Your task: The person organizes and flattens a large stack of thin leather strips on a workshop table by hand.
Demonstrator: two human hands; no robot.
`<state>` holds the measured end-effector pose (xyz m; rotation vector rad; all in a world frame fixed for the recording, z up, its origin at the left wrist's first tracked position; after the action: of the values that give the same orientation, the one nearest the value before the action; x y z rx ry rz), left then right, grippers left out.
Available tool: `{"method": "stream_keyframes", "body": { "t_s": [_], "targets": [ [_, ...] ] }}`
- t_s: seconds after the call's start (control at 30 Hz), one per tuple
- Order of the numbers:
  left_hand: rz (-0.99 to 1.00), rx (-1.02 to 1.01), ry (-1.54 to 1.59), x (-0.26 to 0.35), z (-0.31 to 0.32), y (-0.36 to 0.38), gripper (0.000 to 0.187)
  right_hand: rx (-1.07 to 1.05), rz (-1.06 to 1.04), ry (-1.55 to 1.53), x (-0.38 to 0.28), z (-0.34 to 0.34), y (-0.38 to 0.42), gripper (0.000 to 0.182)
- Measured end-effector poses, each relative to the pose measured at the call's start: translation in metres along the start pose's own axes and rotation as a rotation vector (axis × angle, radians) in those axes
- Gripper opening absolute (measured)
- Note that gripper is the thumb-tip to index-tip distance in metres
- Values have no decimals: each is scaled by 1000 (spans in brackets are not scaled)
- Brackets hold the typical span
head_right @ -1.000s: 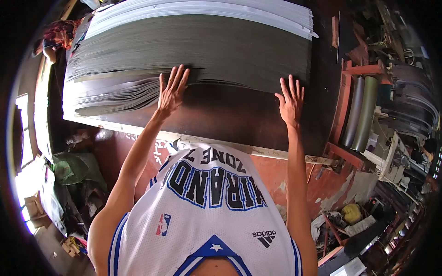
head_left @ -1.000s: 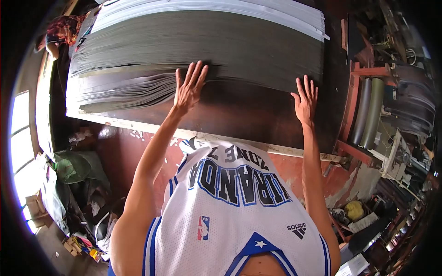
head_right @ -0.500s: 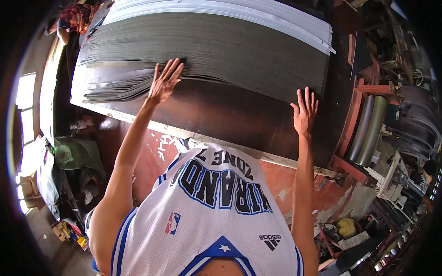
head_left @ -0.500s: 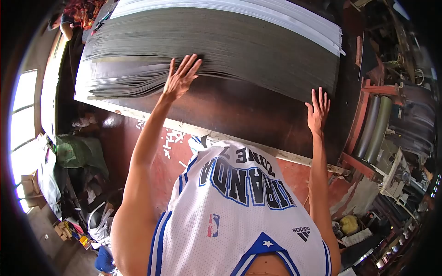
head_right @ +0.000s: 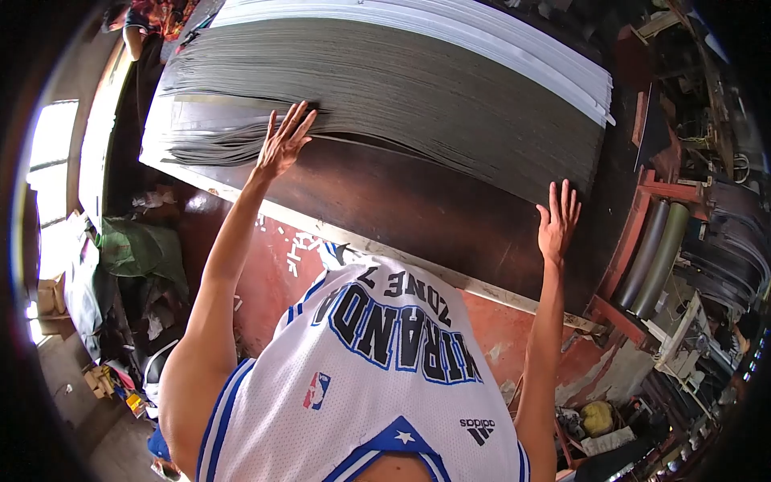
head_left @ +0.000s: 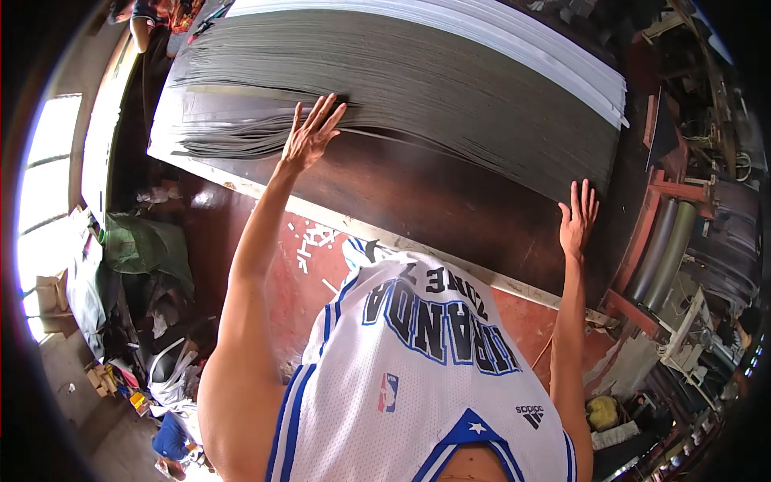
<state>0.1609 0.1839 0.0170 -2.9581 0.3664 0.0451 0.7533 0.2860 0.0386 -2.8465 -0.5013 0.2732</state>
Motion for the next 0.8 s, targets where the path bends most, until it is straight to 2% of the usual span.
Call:
{"method": "stream_keyframes", "body": {
  "t_s": [0.13, 0.27, 0.47, 0.6, 0.73, 0.8],
  "targets": [
    [29, 37, -19, 4, -4, -35, 70, -50, 34, 27, 21, -6, 3, 57],
    [169, 58, 35, 9, 0, -48, 73, -115, 62, 93, 47, -13, 7, 59],
    [192, 18, 101, 37, -11, -27, 76, -246, 162, 259, 126, -38, 36, 62],
    [245, 29, 106, 81, -15, -73, 78, -311, 328, 385, 176, -45, 55, 60],
    [314, 22, 127, 90, -1, -94, 77, -374, 398, 464, 190, -34, 57, 61],
    [326, 13, 131, 55, 12, -66, 77, -390, 422, 486, 152, -18, 58, 60]
  ]
}}
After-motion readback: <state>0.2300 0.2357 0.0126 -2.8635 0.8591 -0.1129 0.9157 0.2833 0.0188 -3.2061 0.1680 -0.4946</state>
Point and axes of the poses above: each hand's wrist, its own y-axis away from the middle knuckle, its own z-axis out of the palm, x = y × z, the point moved 7 cm from there along -y, towards the middle knuckle, and after that the axes turned 8 degrees about z, right-handed, at the moved point
